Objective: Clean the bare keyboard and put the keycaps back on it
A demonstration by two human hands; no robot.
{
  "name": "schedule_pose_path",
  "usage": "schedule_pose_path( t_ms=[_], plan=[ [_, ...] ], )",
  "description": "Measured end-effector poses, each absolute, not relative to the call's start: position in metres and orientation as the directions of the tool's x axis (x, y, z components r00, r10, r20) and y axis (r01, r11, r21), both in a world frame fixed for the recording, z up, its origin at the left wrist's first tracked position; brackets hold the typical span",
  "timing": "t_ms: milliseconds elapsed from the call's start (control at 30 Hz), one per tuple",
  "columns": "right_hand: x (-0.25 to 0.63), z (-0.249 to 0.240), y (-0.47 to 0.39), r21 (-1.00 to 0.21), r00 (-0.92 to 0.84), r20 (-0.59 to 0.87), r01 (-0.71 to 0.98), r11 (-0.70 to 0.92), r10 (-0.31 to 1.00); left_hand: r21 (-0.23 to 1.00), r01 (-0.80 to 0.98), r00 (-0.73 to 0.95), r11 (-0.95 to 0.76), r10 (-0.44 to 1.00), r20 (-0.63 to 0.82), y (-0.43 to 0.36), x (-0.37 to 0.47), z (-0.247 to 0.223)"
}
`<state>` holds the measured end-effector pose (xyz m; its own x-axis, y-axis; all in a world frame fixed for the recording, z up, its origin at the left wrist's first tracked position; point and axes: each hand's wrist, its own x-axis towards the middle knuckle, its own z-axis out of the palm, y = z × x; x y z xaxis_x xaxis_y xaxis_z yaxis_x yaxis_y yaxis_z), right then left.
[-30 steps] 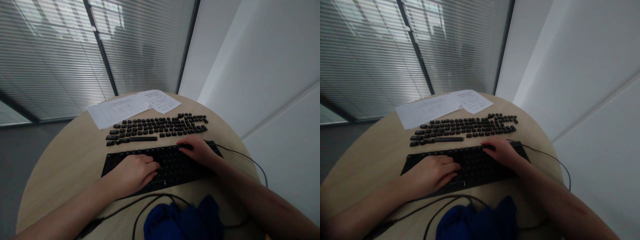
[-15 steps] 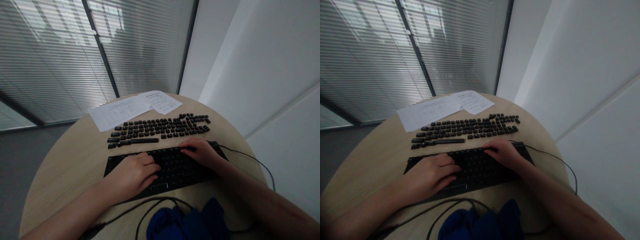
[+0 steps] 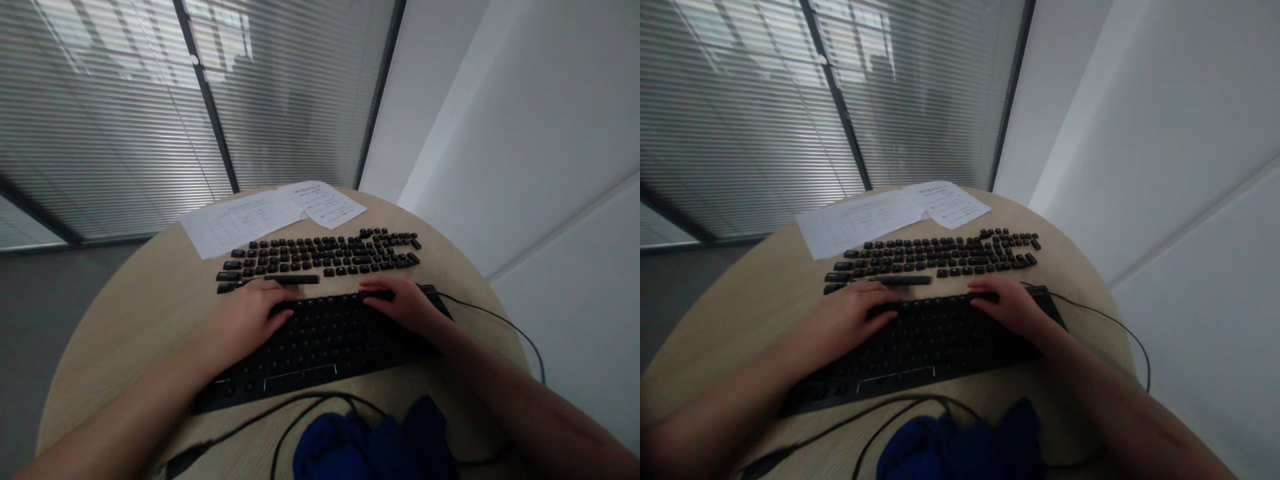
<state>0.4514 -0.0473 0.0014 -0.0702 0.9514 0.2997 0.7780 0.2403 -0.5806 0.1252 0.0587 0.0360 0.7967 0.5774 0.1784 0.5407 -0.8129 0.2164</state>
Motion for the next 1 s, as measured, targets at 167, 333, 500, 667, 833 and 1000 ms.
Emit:
schedule_pose_path(
  t_ms=[167,333,500,667,833,1000],
  plan=[
    [0.448,0.005,-0.049,-0.534,-0.066,0.302,0.814,0.226,0.951,0.264,0.560,0.788,-0.785,0.603,0.124,0.065,0.121,0.038],
    [0.450,0.002,-0.049,-0.502,-0.071,0.324,0.833,0.235,0.943,0.277,0.558,0.788,-0.782,0.604,0.119,0.068,0.119,0.036],
    [0.453,0.002,-0.048,-0.557,-0.020,0.295,0.809,0.189,0.955,0.298,0.569,0.781,-0.766,0.617,0.095,0.068,0.119,0.038],
    [0.454,0.002,-0.048,-0.579,-0.036,0.292,0.788,0.207,0.956,0.299,0.572,0.788,-0.764,0.613,0.058,0.069,0.117,0.042],
    [0.454,0.000,-0.048,-0.539,-0.070,0.328,0.805,0.247,0.942,0.306,0.553,0.799,-0.775,0.597,0.068,0.072,0.118,0.041],
    [0.455,0.000,-0.049,-0.518,-0.102,0.353,0.807,0.285,0.930,0.313,0.549,0.800,-0.775,0.596,0.072,0.074,0.116,0.039]
  ],
)
